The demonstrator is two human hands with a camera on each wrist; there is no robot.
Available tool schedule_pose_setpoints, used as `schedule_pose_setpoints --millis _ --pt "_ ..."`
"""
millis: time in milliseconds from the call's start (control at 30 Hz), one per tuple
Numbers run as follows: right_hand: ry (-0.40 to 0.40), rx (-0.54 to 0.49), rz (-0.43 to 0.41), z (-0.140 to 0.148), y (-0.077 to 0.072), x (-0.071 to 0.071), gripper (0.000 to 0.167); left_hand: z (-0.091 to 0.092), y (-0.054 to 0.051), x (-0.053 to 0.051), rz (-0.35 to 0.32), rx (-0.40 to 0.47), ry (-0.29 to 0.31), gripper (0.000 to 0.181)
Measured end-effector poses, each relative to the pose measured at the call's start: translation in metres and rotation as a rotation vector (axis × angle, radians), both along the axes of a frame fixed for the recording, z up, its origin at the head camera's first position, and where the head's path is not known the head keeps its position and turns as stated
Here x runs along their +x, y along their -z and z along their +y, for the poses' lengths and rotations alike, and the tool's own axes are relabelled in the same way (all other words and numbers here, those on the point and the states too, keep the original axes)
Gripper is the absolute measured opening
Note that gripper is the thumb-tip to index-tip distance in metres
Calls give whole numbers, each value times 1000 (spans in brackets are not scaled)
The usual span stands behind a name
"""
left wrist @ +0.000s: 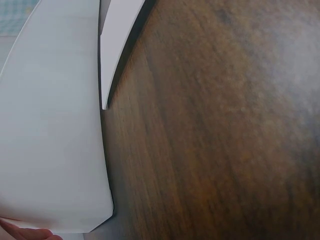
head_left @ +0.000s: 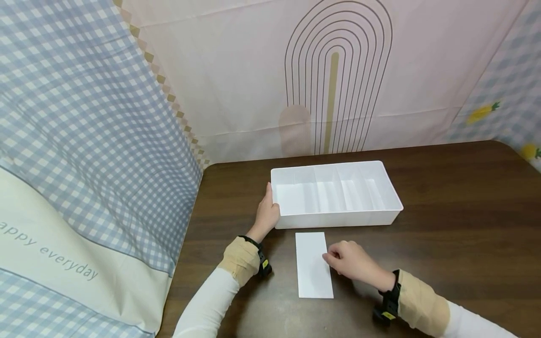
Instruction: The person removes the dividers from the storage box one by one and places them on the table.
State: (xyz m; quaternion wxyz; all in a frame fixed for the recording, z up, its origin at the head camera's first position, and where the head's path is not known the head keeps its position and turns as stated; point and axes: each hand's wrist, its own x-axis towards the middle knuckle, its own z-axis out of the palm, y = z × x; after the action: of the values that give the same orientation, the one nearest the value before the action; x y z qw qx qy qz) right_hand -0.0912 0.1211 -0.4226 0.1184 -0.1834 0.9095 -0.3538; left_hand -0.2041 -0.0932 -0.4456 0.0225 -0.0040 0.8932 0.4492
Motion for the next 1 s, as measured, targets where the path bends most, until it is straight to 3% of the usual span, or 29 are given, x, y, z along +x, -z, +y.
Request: schedule_pose_setpoints --millis 300,500,1000 --pt "59 5 41 3 -13 -12 32 0 2 0 15 -11 1 66" --pt "64 11 112 5 -17 -18 34 0 1 -1 15 -12 1 66" --pt "75 -18 130 7 -21 -25 30 0 2 -1 13 -6 -1 66"
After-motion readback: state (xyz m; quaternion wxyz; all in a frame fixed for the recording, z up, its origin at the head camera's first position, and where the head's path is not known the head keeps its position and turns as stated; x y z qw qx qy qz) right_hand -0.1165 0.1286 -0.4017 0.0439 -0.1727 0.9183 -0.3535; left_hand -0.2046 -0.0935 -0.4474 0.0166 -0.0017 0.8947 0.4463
